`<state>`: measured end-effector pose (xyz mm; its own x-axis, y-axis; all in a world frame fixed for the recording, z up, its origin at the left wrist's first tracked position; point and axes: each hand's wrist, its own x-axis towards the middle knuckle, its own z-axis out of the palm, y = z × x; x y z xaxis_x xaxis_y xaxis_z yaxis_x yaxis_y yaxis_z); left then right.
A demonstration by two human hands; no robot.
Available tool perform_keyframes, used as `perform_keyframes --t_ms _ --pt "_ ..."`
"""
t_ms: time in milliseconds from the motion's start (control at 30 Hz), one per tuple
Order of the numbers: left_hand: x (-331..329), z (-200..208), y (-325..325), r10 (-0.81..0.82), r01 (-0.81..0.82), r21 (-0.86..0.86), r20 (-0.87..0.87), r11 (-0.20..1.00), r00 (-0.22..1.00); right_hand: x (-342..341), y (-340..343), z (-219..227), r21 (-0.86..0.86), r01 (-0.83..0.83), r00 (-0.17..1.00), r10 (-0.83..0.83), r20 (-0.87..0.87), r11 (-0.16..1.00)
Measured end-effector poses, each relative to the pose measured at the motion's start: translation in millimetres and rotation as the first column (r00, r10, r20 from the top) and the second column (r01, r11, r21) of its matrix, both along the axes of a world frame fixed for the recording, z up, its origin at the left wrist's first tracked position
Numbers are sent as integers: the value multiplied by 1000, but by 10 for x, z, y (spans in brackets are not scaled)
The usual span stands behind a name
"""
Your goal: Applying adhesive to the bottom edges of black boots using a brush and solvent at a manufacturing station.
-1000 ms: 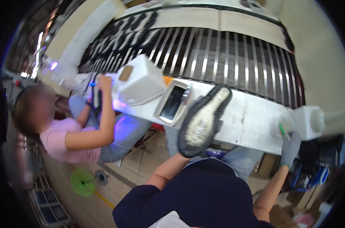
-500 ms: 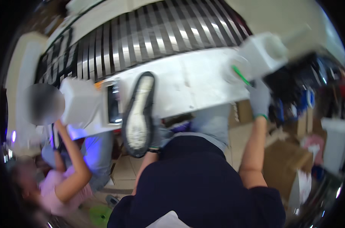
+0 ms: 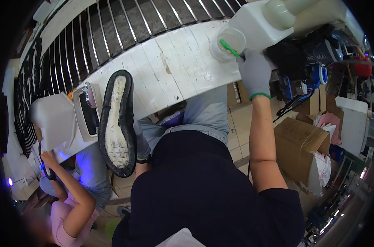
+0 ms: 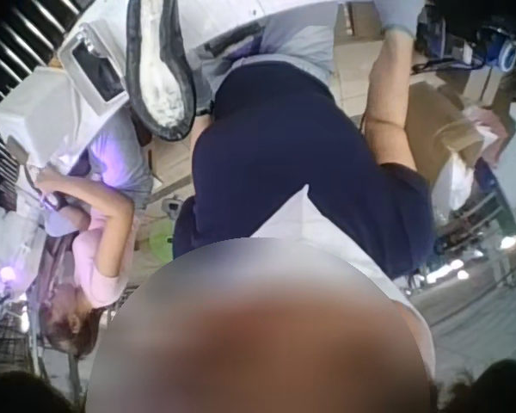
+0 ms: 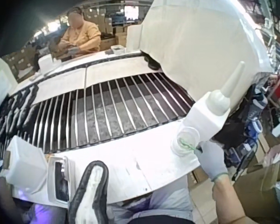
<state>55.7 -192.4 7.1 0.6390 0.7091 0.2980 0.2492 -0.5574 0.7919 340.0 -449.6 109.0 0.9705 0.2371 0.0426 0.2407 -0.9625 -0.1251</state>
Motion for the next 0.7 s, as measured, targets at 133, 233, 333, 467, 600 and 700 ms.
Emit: perform_keyframes --t_ms 133,233,333,467,600,700 --pt "13 90 -58 15 -6 -91 96 996 995 26 -153 -20 286 -23 994 54 -100 958" --pt "76 175 -100 -25 99 -234 302 967 953 -61 -262 -105 592 328 910 -77 -408 737" --pt "169 318 -77 -121 121 -9 -7 993 993 -175 -191 -210 816 459 858 62 -510 351" --pt "273 530 -115 3 169 470 -342 866 940 -229 139 -80 811 571 742 344 -575 124" --pt "545 424 -124 -114 77 239 148 968 982 -415 556 246 858 458 706 492 -509 231" --pt "577 309 -132 -124 67 208 276 976 953 -613 775 461 829 174 520 665 -536 532"
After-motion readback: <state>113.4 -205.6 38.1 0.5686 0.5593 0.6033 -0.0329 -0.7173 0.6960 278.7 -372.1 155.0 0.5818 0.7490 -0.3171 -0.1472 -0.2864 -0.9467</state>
